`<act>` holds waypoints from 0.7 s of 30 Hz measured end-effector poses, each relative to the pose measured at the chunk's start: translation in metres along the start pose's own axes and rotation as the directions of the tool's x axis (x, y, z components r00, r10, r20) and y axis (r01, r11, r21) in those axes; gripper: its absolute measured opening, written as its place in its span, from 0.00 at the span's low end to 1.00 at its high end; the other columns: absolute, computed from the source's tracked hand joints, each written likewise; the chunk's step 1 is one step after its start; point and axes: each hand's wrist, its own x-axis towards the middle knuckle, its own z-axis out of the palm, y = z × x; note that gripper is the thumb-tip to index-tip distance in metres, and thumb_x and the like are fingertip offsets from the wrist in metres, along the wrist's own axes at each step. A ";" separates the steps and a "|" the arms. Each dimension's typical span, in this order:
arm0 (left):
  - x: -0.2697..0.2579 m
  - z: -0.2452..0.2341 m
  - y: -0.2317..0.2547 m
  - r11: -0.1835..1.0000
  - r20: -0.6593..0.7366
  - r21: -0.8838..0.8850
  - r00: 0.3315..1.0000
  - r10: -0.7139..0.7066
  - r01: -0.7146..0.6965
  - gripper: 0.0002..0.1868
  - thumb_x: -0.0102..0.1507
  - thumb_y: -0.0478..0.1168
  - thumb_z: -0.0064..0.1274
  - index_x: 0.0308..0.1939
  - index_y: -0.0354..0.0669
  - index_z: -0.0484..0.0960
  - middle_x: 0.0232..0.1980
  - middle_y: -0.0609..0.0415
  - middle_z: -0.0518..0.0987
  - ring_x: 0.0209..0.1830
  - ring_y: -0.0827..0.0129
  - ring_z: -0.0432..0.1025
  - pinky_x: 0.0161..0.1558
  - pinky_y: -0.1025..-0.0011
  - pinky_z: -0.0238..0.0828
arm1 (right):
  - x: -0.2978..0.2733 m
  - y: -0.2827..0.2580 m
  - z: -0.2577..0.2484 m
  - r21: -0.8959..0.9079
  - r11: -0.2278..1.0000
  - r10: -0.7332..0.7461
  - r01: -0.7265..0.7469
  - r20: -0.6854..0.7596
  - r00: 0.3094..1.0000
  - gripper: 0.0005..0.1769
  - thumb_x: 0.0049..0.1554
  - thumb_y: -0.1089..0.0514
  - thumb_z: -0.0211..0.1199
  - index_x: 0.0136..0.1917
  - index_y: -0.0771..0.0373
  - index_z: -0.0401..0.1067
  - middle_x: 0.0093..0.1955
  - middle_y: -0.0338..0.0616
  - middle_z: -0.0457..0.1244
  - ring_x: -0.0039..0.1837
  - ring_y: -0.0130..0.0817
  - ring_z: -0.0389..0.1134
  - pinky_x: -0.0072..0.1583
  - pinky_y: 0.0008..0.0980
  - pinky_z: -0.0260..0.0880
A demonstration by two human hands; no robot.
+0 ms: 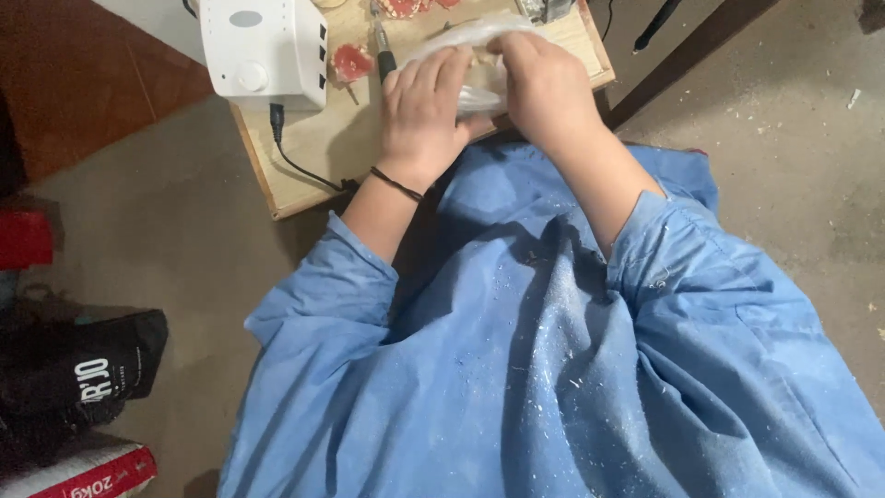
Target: Polishing a denture with a rotary tool, detailing a dental cast with a pick, and adjusting the denture with pliers.
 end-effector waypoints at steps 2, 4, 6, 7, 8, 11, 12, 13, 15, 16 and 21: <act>0.001 -0.002 0.000 0.989 -0.110 0.091 0.986 0.123 -0.113 0.43 0.44 0.39 0.74 0.63 0.55 0.74 0.54 0.65 0.81 0.48 0.64 0.74 0.49 0.66 0.64 | 0.006 0.007 0.005 -0.076 0.986 0.159 -0.151 0.114 0.981 0.24 0.55 0.64 0.60 0.66 0.60 0.72 0.57 0.51 0.70 0.48 0.60 0.71 0.42 0.53 0.71; -0.002 -0.008 0.001 0.987 -0.139 0.086 0.979 0.150 -0.139 0.37 0.43 0.36 0.71 0.56 0.53 0.78 0.47 0.64 0.81 0.46 0.62 0.72 0.46 0.65 0.62 | 0.012 -0.003 -0.003 -0.075 0.982 0.187 -0.174 0.227 0.956 0.34 0.52 0.60 0.66 0.72 0.62 0.65 0.64 0.55 0.65 0.49 0.65 0.70 0.43 0.57 0.71; -0.005 -0.013 0.003 0.983 -0.167 0.078 0.970 0.176 -0.165 0.31 0.42 0.32 0.67 0.50 0.52 0.81 0.39 0.62 0.81 0.43 0.60 0.71 0.43 0.64 0.61 | 0.015 -0.010 -0.008 -0.077 0.977 0.213 -0.199 0.339 0.916 0.47 0.50 0.56 0.72 0.78 0.63 0.57 0.71 0.59 0.61 0.49 0.71 0.70 0.43 0.61 0.70; -0.007 -0.015 0.004 0.971 -0.167 0.114 0.959 0.228 -0.211 0.29 0.45 0.52 0.70 0.47 0.50 0.81 0.39 0.62 0.79 0.44 0.62 0.70 0.44 0.65 0.61 | 0.016 -0.012 -0.009 -0.107 0.973 0.229 -0.203 0.376 0.898 0.48 0.51 0.51 0.73 0.78 0.64 0.54 0.73 0.58 0.57 0.45 0.72 0.69 0.40 0.62 0.69; -0.009 -0.018 0.006 0.955 -0.164 0.151 0.947 0.278 -0.254 0.37 0.48 0.72 0.73 0.44 0.49 0.82 0.39 0.63 0.78 0.45 0.63 0.70 0.46 0.65 0.61 | 0.017 -0.015 -0.010 -0.136 0.969 0.244 -0.205 0.412 0.878 0.50 0.53 0.47 0.74 0.78 0.65 0.51 0.75 0.57 0.53 0.41 0.74 0.68 0.36 0.63 0.67; -0.015 -0.022 0.010 0.971 -0.166 0.145 0.962 0.215 -0.192 0.44 0.50 0.78 0.71 0.51 0.48 0.81 0.40 0.52 0.80 0.47 0.59 0.72 0.50 0.62 0.67 | 0.015 -0.012 -0.004 -0.107 0.972 0.236 -0.211 0.407 0.882 0.45 0.47 0.49 0.75 0.71 0.64 0.58 0.65 0.55 0.57 0.39 0.70 0.66 0.32 0.62 0.63; -0.016 -0.020 0.011 0.971 -0.165 0.144 0.962 0.216 -0.193 0.44 0.50 0.78 0.71 0.51 0.48 0.81 0.40 0.52 0.80 0.47 0.59 0.72 0.50 0.62 0.67 | 0.016 -0.011 -0.007 -0.107 0.971 0.237 -0.211 0.408 0.882 0.45 0.47 0.49 0.75 0.71 0.64 0.58 0.65 0.55 0.57 0.39 0.70 0.66 0.32 0.62 0.63; -0.018 -0.018 0.012 0.970 -0.143 0.154 0.967 0.211 -0.189 0.31 0.59 0.72 0.63 0.40 0.49 0.85 0.39 0.55 0.83 0.51 0.57 0.71 0.49 0.59 0.62 | 0.017 -0.010 -0.009 -0.037 0.961 0.262 -0.273 0.434 0.862 0.48 0.43 0.52 0.78 0.71 0.64 0.57 0.67 0.56 0.57 0.47 0.70 0.66 0.38 0.63 0.65; -0.016 -0.022 0.013 0.969 -0.118 0.162 0.971 0.206 -0.186 0.28 0.68 0.66 0.55 0.29 0.49 0.88 0.38 0.58 0.86 0.56 0.56 0.70 0.48 0.56 0.57 | 0.013 -0.002 -0.011 0.032 0.941 0.285 -0.337 0.462 0.839 0.52 0.39 0.55 0.80 0.71 0.64 0.56 0.69 0.56 0.57 0.55 0.70 0.67 0.44 0.64 0.66; -0.014 -0.028 0.013 0.976 -0.225 0.135 0.954 0.197 -0.170 0.24 0.68 0.57 0.58 0.25 0.47 0.85 0.37 0.55 0.85 0.53 0.58 0.72 0.48 0.58 0.57 | 0.008 0.005 -0.010 0.093 0.918 0.304 -0.387 0.463 0.833 0.51 0.41 0.57 0.81 0.72 0.65 0.58 0.67 0.57 0.59 0.50 0.59 0.68 0.46 0.56 0.66; -0.013 -0.011 0.007 0.990 -0.265 0.134 0.961 0.077 -0.042 0.16 0.66 0.45 0.57 0.24 0.49 0.81 0.44 0.56 0.85 0.48 0.62 0.74 0.46 0.60 0.57 | 0.007 0.003 -0.020 0.163 0.875 0.328 -0.455 0.492 0.806 0.43 0.46 0.62 0.81 0.69 0.64 0.62 0.55 0.55 0.64 0.42 0.46 0.68 0.47 0.46 0.65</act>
